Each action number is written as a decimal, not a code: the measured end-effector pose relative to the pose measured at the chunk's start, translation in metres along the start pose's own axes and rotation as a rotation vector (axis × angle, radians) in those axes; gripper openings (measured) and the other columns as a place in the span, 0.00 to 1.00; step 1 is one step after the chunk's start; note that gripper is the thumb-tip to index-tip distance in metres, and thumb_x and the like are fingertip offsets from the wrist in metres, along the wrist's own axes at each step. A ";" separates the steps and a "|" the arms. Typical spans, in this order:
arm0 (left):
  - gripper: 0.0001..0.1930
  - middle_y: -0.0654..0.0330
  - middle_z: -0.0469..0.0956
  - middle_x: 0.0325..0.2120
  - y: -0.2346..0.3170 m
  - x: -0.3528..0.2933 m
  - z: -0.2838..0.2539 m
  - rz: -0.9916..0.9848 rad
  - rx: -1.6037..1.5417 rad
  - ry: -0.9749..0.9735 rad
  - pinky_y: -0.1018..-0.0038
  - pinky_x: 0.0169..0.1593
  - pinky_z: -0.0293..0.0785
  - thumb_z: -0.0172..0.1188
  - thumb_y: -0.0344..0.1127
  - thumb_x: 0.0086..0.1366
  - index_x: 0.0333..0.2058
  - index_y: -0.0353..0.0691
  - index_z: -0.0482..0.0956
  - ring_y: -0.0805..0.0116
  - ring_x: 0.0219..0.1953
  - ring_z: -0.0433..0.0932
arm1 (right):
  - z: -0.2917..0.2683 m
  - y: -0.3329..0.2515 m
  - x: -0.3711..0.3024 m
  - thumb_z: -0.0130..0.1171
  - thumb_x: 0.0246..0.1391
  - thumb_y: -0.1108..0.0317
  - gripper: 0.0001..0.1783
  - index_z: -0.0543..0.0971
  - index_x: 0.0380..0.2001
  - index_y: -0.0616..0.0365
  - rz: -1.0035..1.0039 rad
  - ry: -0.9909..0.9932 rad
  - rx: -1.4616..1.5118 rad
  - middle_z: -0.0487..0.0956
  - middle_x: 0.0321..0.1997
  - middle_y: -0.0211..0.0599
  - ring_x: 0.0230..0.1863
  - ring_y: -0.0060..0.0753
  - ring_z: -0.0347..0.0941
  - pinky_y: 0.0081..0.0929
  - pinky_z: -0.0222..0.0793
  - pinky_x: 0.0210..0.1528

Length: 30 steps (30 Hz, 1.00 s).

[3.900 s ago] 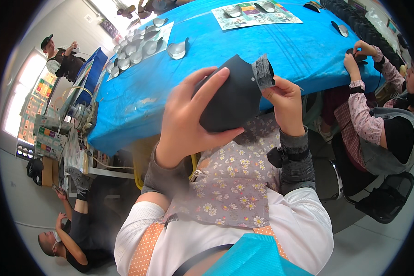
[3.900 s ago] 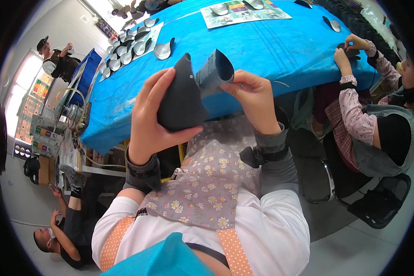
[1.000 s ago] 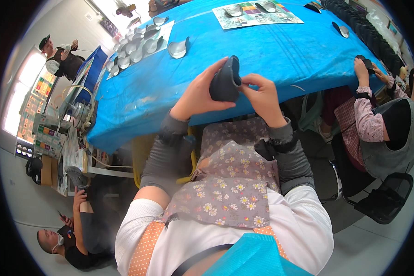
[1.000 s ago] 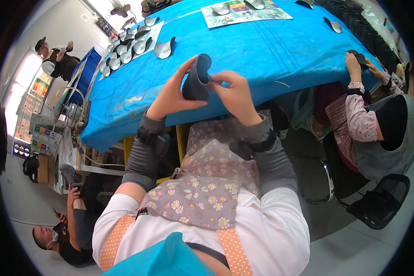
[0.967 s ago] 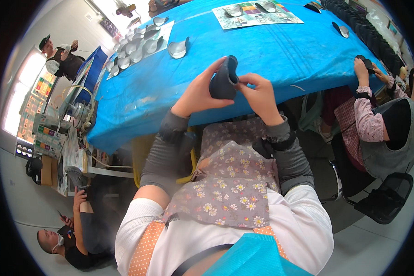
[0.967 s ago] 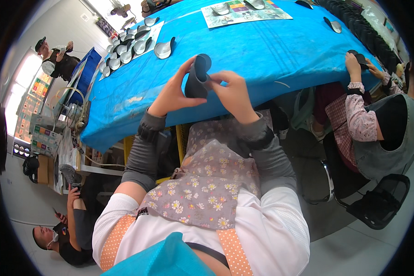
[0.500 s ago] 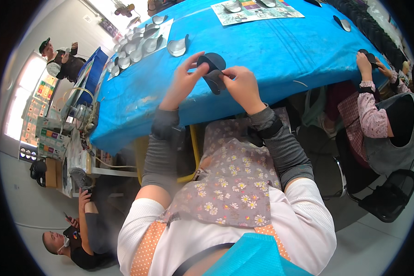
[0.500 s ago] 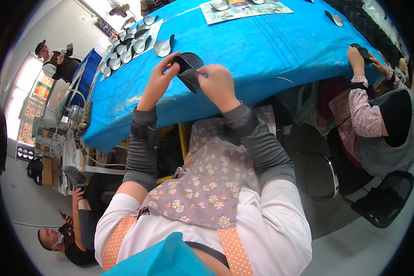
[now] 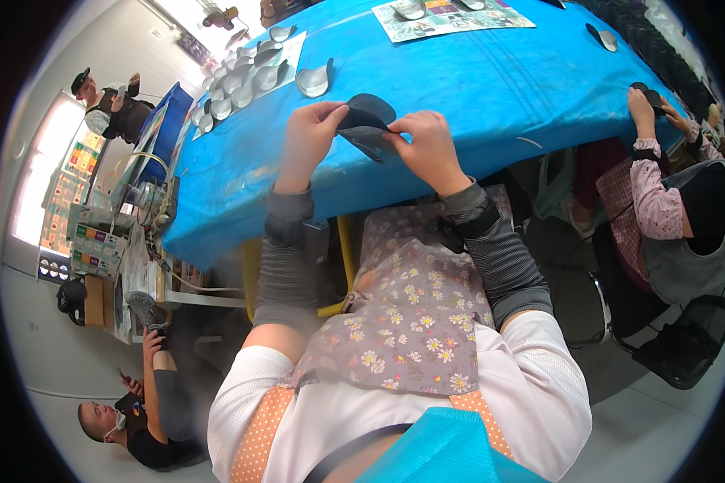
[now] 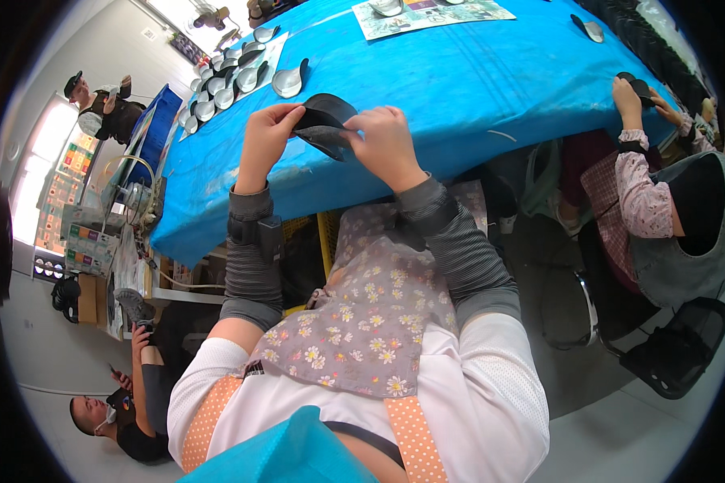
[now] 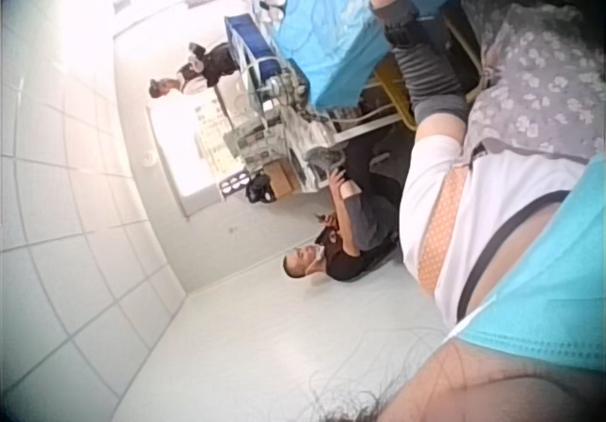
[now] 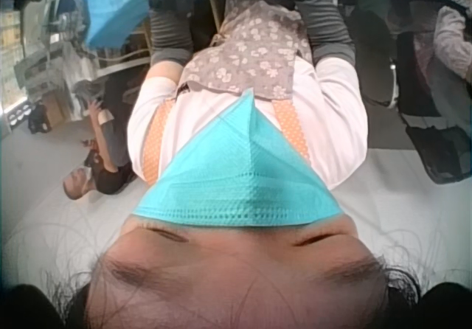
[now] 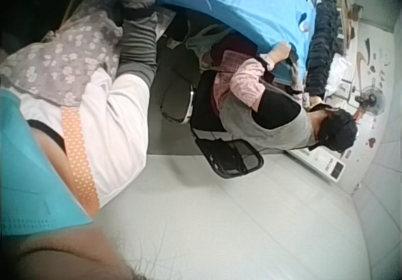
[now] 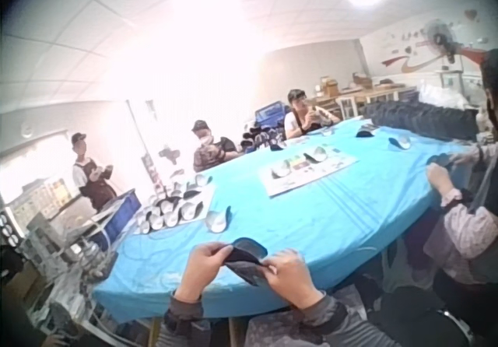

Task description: Inspecting and handling shoe components, specifically a black heel or toe cap piece, at a manufacturing table.

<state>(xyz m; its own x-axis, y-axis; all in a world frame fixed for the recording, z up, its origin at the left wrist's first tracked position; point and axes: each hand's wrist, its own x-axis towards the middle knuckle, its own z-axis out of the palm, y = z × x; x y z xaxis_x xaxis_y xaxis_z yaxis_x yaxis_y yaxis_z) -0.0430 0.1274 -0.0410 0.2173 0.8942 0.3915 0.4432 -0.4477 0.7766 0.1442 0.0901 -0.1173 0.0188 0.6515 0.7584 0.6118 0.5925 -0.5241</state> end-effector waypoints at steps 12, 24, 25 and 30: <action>0.16 0.56 0.78 0.38 0.013 0.001 0.014 -0.151 -0.478 0.133 0.77 0.41 0.73 0.53 0.40 0.65 0.46 0.34 0.72 0.72 0.39 0.75 | 0.023 0.035 0.006 0.61 0.49 0.71 0.05 0.78 0.27 0.61 0.380 -0.021 0.796 0.78 0.28 0.34 0.32 0.29 0.74 0.23 0.67 0.34; 0.09 0.52 0.75 0.39 0.049 -0.052 0.045 0.648 -0.019 0.420 0.72 0.46 0.70 0.56 0.21 0.55 0.36 0.35 0.72 0.64 0.41 0.75 | -0.056 0.002 0.017 0.49 0.58 0.69 0.08 0.74 0.37 0.58 0.529 0.268 1.783 0.76 0.42 0.36 0.46 0.31 0.71 0.38 0.65 0.52; 0.10 0.52 0.75 0.39 0.058 -0.054 0.047 0.686 0.043 0.417 0.71 0.45 0.70 0.58 0.21 0.52 0.35 0.35 0.72 0.62 0.41 0.75 | -0.061 -0.005 0.015 0.47 0.58 0.67 0.11 0.73 0.40 0.60 0.562 0.283 1.779 0.75 0.44 0.37 0.48 0.33 0.70 0.39 0.63 0.54; 0.15 0.54 0.75 0.36 0.085 -0.058 0.054 0.801 0.085 0.477 0.71 0.41 0.71 0.65 0.21 0.44 0.33 0.37 0.74 0.61 0.37 0.75 | -0.073 -0.030 0.009 0.47 0.56 0.69 0.13 0.73 0.42 0.63 0.509 0.209 1.853 0.75 0.45 0.39 0.49 0.36 0.70 0.37 0.64 0.54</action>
<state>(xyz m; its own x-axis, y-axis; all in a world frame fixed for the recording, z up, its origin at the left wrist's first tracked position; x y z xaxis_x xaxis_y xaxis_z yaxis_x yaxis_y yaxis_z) 0.0287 0.0376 -0.0248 0.1141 0.2143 0.9701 0.3816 -0.9110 0.1564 0.1838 0.0439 -0.0669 0.0631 0.9232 0.3790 -0.9485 0.1736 -0.2650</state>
